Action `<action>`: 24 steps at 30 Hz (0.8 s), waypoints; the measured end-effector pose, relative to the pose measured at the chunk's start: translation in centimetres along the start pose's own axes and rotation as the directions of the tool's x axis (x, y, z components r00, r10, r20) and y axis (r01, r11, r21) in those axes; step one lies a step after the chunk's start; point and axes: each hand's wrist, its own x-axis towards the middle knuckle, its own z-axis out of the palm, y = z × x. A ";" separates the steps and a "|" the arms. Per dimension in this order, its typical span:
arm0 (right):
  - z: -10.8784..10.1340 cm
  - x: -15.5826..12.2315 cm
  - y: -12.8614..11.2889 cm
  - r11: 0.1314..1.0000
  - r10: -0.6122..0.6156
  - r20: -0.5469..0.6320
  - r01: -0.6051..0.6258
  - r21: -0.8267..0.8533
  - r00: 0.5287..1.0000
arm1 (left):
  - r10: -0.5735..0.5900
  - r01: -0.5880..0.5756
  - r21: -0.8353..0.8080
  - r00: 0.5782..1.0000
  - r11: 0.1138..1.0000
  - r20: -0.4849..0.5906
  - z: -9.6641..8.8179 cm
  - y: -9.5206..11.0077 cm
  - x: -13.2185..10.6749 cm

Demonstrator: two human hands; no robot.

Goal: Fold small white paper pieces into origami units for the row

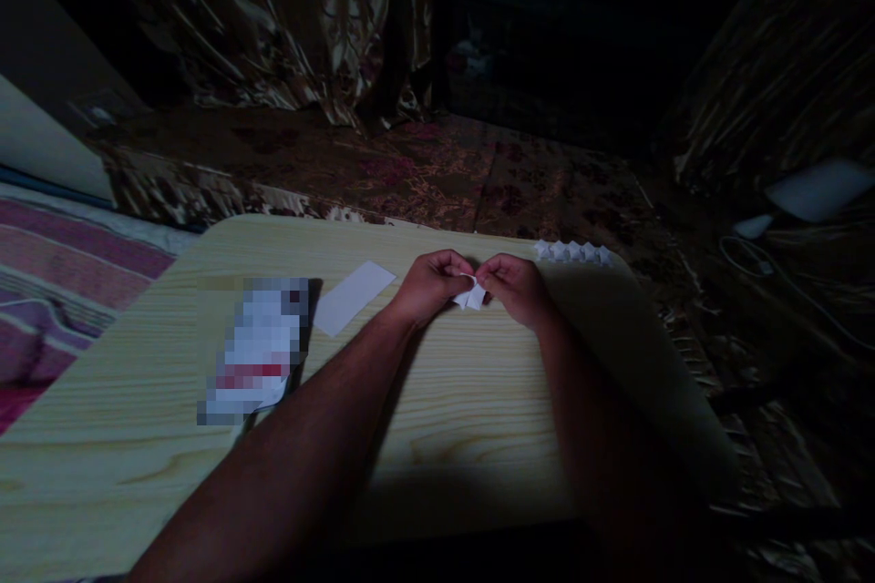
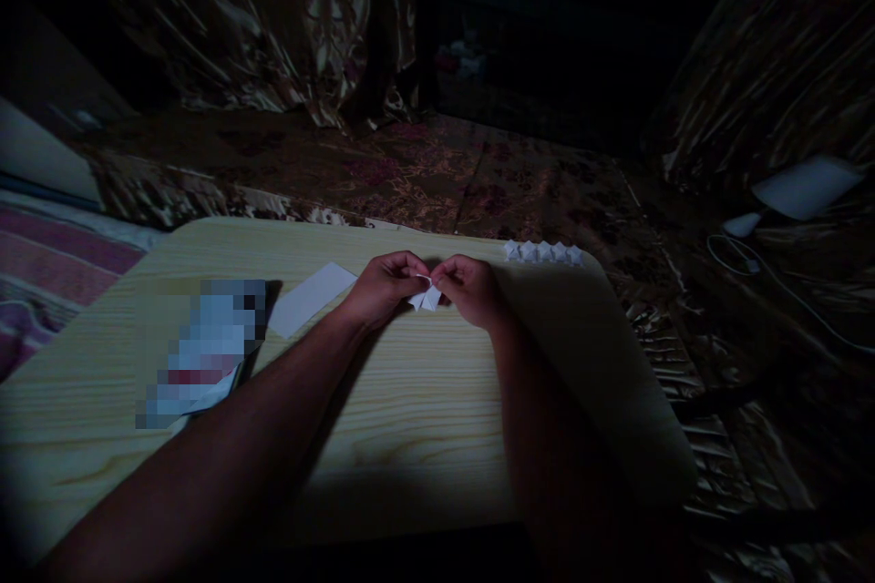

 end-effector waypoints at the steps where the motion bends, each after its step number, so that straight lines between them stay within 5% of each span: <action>1: 0.0 0.0 0.0 1.000 0.000 -0.006 0.000 0.000 1.000 | 0.001 -0.001 0.000 1.000 1.000 -0.001 0.0 0.0 0.0; 24: 0.0 0.3 0.2 0.997 -0.047 -0.138 0.038 -0.066 0.989 | 0.042 -0.047 0.097 0.997 0.994 0.062 0.9 0.6 -0.4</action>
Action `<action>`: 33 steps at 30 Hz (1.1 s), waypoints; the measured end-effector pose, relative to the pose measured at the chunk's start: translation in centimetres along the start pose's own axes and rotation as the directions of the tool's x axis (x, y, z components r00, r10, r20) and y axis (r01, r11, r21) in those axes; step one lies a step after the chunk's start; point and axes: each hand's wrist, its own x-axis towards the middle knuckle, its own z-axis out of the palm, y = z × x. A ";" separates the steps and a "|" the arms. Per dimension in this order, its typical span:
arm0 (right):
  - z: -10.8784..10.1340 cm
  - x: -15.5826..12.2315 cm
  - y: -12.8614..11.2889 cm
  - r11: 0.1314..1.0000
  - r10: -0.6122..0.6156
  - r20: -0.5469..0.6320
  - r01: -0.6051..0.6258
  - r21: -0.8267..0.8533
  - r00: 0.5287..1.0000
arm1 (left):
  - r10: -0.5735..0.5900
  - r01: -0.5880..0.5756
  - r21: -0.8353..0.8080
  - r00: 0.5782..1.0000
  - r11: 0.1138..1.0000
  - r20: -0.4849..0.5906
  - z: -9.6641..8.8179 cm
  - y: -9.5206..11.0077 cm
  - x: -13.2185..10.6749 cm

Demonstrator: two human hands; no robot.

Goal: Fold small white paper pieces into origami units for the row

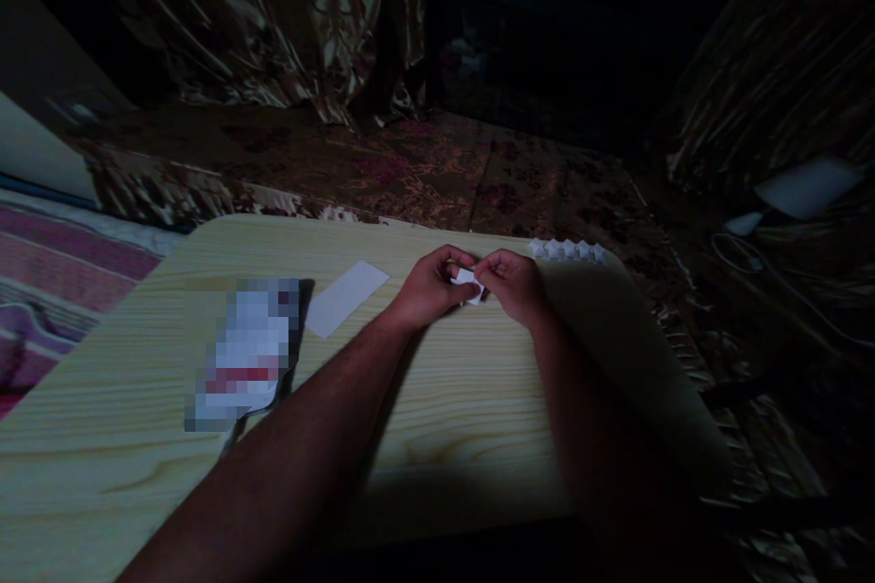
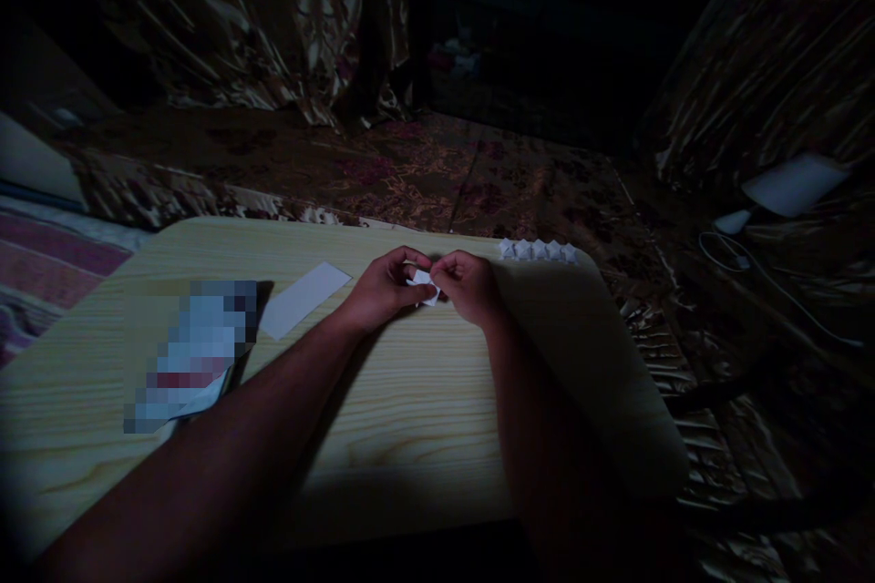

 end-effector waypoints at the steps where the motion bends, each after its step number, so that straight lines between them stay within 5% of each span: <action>1: 0.0 0.0 0.0 1.000 0.008 -0.011 -0.008 0.011 1.000 | 0.011 -0.010 0.009 1.000 1.000 -0.012 0.1 0.0 0.0; 10: 0.7 0.0 -0.2 0.991 0.071 -0.057 -0.064 0.114 0.996 | 0.147 -0.152 0.000 0.958 0.988 -0.245 0.4 -0.5 0.3; 33: 1.7 -0.4 -0.7 0.992 0.091 -0.131 -0.079 0.097 0.987 | 0.181 -0.159 0.096 0.936 0.983 -0.300 0.5 -0.4 0.1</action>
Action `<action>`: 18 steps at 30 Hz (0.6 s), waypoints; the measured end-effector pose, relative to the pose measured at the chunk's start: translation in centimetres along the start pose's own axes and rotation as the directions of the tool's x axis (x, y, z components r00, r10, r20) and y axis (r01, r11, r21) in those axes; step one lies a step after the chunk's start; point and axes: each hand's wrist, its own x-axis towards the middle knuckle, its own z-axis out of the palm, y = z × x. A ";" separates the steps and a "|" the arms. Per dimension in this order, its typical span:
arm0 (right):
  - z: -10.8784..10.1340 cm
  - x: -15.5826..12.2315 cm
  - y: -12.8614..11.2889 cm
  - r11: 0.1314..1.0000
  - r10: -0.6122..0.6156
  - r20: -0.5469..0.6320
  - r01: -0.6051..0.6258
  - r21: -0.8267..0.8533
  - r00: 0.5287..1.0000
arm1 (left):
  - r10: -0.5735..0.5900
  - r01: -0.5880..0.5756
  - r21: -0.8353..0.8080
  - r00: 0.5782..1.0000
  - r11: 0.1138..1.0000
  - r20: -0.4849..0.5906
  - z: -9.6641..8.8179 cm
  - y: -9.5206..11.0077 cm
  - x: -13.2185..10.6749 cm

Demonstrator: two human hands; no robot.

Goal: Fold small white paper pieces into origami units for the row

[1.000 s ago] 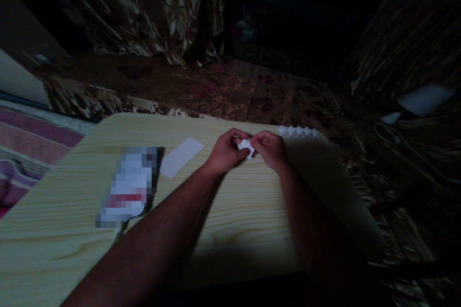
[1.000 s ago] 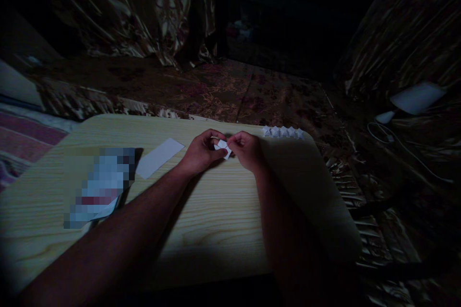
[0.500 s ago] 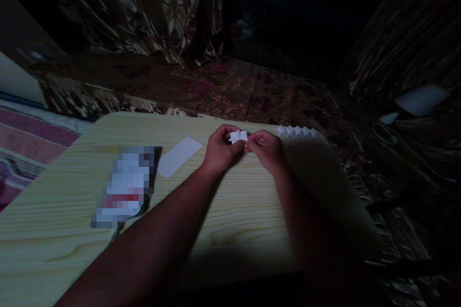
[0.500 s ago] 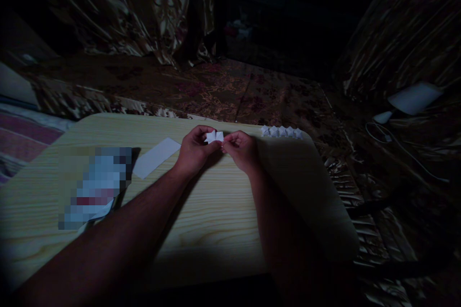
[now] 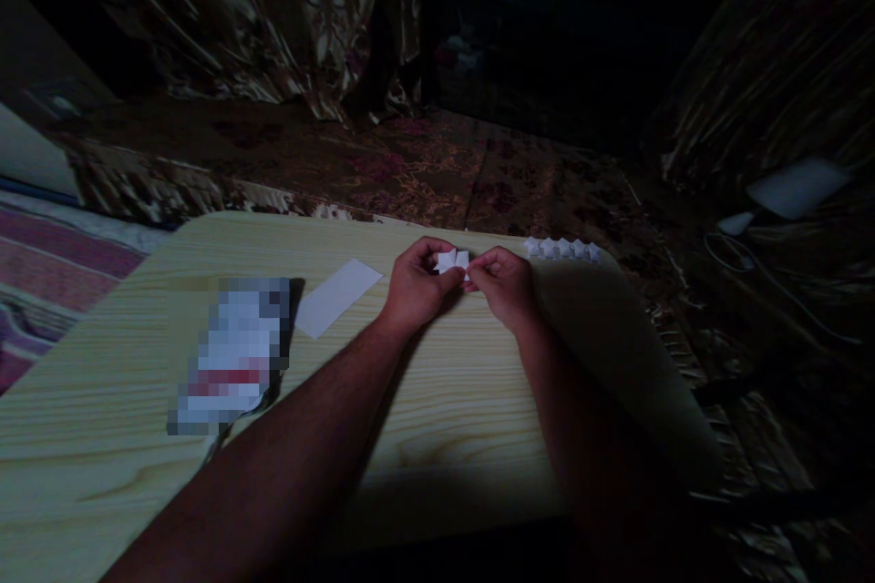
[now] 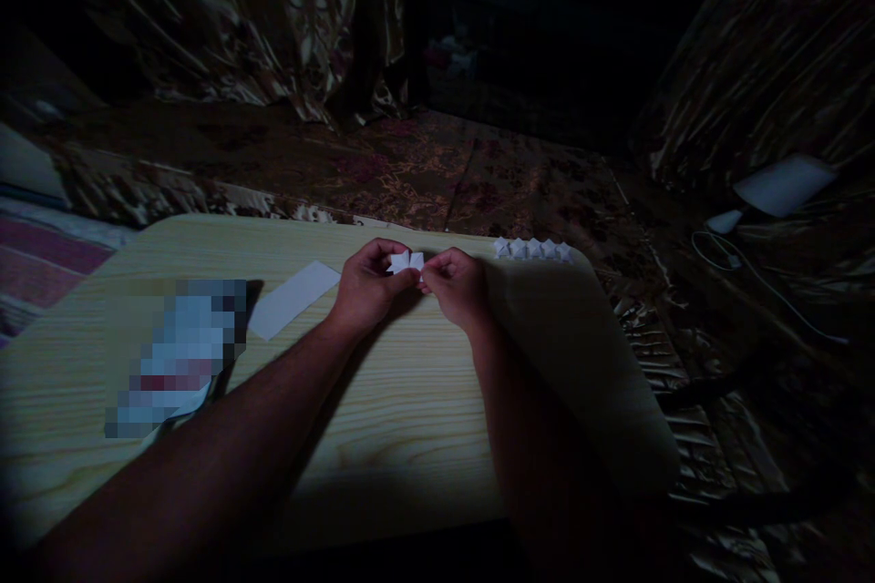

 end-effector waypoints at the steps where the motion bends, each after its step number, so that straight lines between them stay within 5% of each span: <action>1: 0.0 0.0 0.0 1.000 0.003 0.001 -0.003 0.000 1.000 | -0.002 0.002 0.005 1.000 1.000 0.000 0.0 0.1 0.0; 18: 0.5 0.1 0.3 0.997 -0.014 0.040 0.010 0.079 0.999 | -0.047 0.047 -0.078 0.999 0.996 -0.002 0.2 0.1 -0.1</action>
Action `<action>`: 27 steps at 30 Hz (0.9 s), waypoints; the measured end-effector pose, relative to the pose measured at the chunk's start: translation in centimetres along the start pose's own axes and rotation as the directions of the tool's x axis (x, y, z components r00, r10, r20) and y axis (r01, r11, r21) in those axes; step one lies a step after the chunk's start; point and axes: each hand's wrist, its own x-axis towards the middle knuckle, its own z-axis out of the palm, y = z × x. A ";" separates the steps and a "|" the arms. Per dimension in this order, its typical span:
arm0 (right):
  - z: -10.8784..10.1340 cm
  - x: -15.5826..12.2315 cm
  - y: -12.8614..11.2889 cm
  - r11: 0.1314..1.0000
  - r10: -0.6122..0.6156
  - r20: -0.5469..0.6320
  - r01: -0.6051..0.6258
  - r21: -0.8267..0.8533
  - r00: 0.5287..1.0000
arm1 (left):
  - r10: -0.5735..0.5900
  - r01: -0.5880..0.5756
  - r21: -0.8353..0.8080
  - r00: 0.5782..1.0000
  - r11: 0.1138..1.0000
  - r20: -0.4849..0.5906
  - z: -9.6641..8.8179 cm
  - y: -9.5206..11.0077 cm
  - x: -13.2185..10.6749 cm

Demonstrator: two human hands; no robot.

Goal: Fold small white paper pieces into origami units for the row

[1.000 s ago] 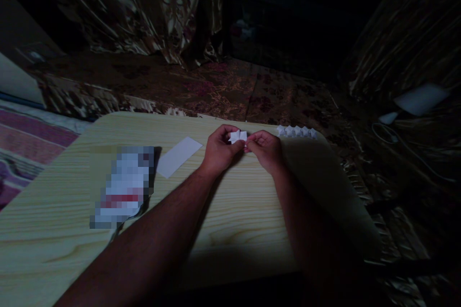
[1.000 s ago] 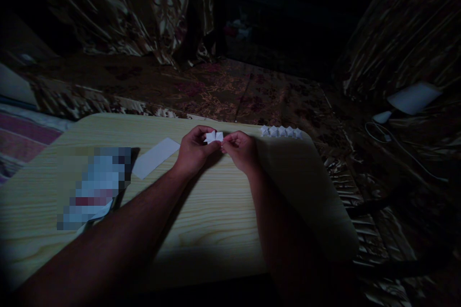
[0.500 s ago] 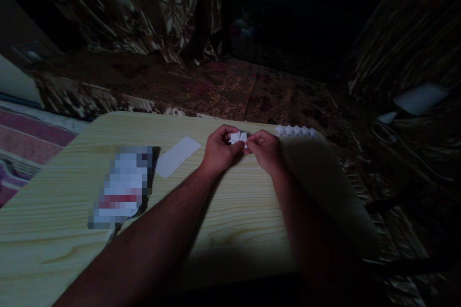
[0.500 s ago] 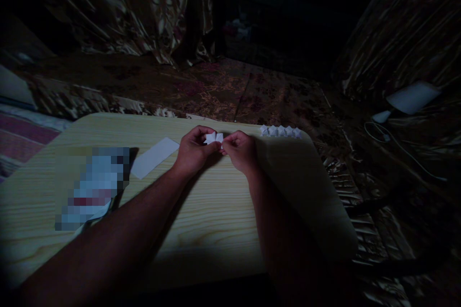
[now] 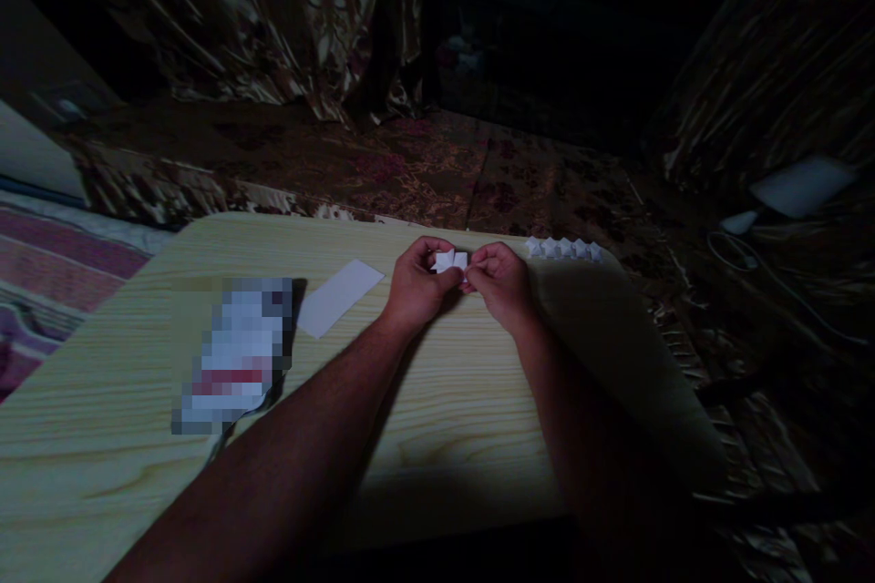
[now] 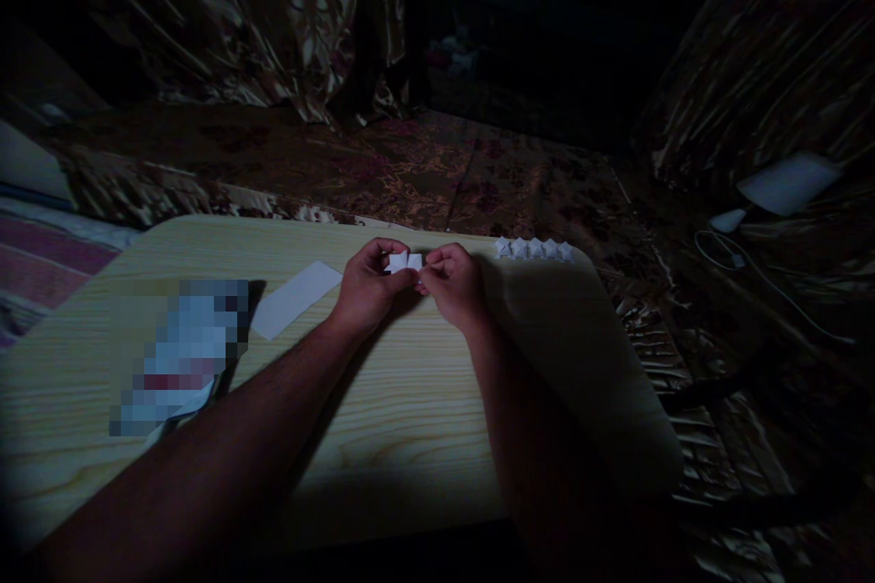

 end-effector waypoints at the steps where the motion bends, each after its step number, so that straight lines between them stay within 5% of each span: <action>1: 0.0 0.0 0.0 1.000 0.007 0.004 -0.007 0.007 1.000 | 0.008 -0.008 0.001 1.000 1.000 -0.002 0.0 0.0 0.0; 6: -0.3 -0.1 -0.2 0.994 0.096 0.043 -0.093 -0.064 0.994 | 0.010 -0.010 0.023 1.000 1.000 0.002 0.0 0.2 -0.1; 13: -0.3 -0.3 -0.1 0.994 0.010 0.057 -0.004 -0.108 0.998 | 0.017 -0.016 0.016 1.000 1.000 -0.011 0.0 0.3 0.0; 20: -0.2 -0.4 -0.2 0.992 0.068 0.066 -0.060 -0.108 0.996 | -0.037 0.035 -0.056 0.999 0.998 -0.027 0.1 0.1 0.1; 27: 0.4 -0.4 0.3 0.998 0.026 -0.035 -0.028 -0.059 0.999 | -0.097 0.102 -0.135 0.994 0.986 0.049 0.0 -0.2 0.1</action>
